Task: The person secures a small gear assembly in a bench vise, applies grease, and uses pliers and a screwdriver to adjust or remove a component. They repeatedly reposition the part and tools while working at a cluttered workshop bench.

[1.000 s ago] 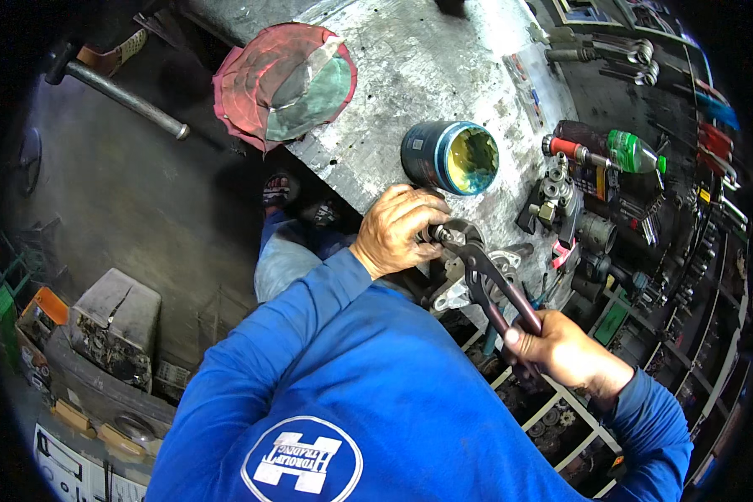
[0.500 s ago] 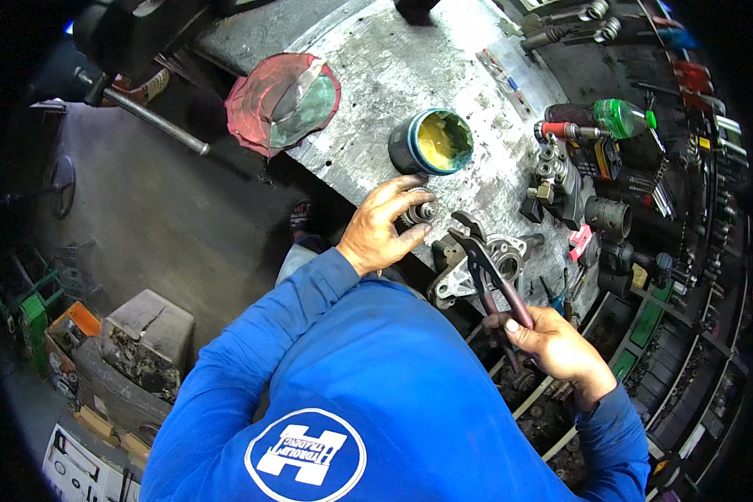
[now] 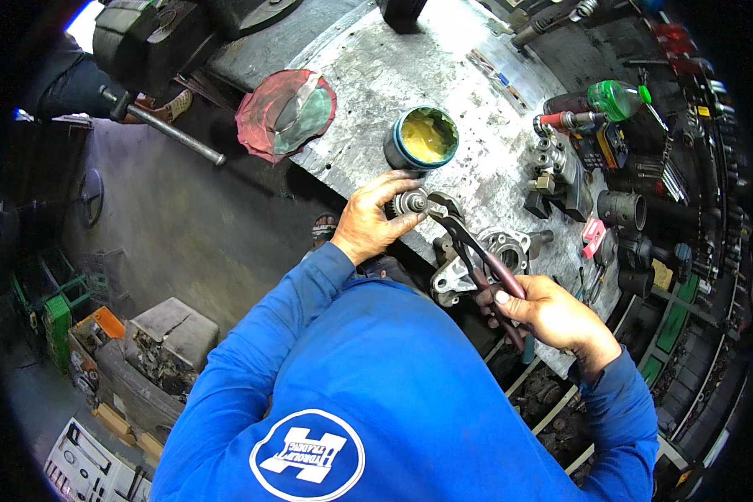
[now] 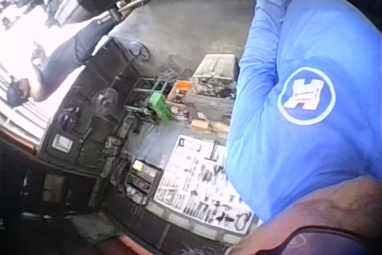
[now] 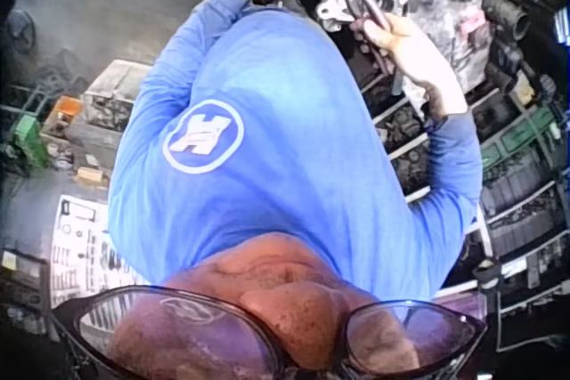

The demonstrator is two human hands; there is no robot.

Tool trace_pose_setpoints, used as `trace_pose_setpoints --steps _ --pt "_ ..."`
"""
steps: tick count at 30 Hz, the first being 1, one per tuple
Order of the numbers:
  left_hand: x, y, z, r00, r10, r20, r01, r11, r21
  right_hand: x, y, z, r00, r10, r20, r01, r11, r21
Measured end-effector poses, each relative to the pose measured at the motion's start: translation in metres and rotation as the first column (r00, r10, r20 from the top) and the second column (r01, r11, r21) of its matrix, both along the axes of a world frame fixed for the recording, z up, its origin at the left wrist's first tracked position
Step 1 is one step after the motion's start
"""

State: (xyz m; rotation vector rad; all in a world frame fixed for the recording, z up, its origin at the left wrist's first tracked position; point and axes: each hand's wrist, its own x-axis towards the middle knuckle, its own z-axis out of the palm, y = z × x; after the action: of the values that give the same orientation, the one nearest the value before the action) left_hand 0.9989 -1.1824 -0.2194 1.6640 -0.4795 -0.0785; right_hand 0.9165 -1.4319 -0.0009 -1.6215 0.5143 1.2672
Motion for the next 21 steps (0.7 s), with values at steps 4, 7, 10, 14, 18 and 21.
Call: trace_pose_setpoints --steps 4,7,10,14,18,21 --pt "0.003 0.001 -0.009 0.993 -0.004 0.114 0.01 0.999 -0.052 0.023 0.007 0.012 0.995 0.081 -0.056 -0.084 0.995 -0.058" --pt "0.004 0.001 -0.016 0.986 -0.004 0.165 0.009 0.999 -0.031 0.04 0.016 0.022 0.989 0.052 -0.139 -0.069 0.99 -0.127" --pt "0.005 0.0 -0.019 0.991 -0.023 0.132 0.032 0.997 -0.072 0.054 0.026 0.031 0.986 0.055 -0.158 -0.085 0.977 -0.194" --pt "0.006 -0.001 -0.021 0.995 -0.041 0.092 0.051 0.992 -0.117 0.069 0.039 0.04 0.966 0.113 -0.234 -0.178 0.944 -0.279" --pt "0.006 -0.002 -0.021 0.996 -0.027 0.088 0.039 0.989 -0.141 0.079 0.052 0.046 0.963 0.033 -0.267 -0.117 0.945 -0.307" --pt "0.006 -0.003 -0.022 0.997 -0.022 0.069 0.033 0.987 -0.16 0.083 0.059 0.049 0.956 0.001 -0.294 -0.108 0.93 -0.35"
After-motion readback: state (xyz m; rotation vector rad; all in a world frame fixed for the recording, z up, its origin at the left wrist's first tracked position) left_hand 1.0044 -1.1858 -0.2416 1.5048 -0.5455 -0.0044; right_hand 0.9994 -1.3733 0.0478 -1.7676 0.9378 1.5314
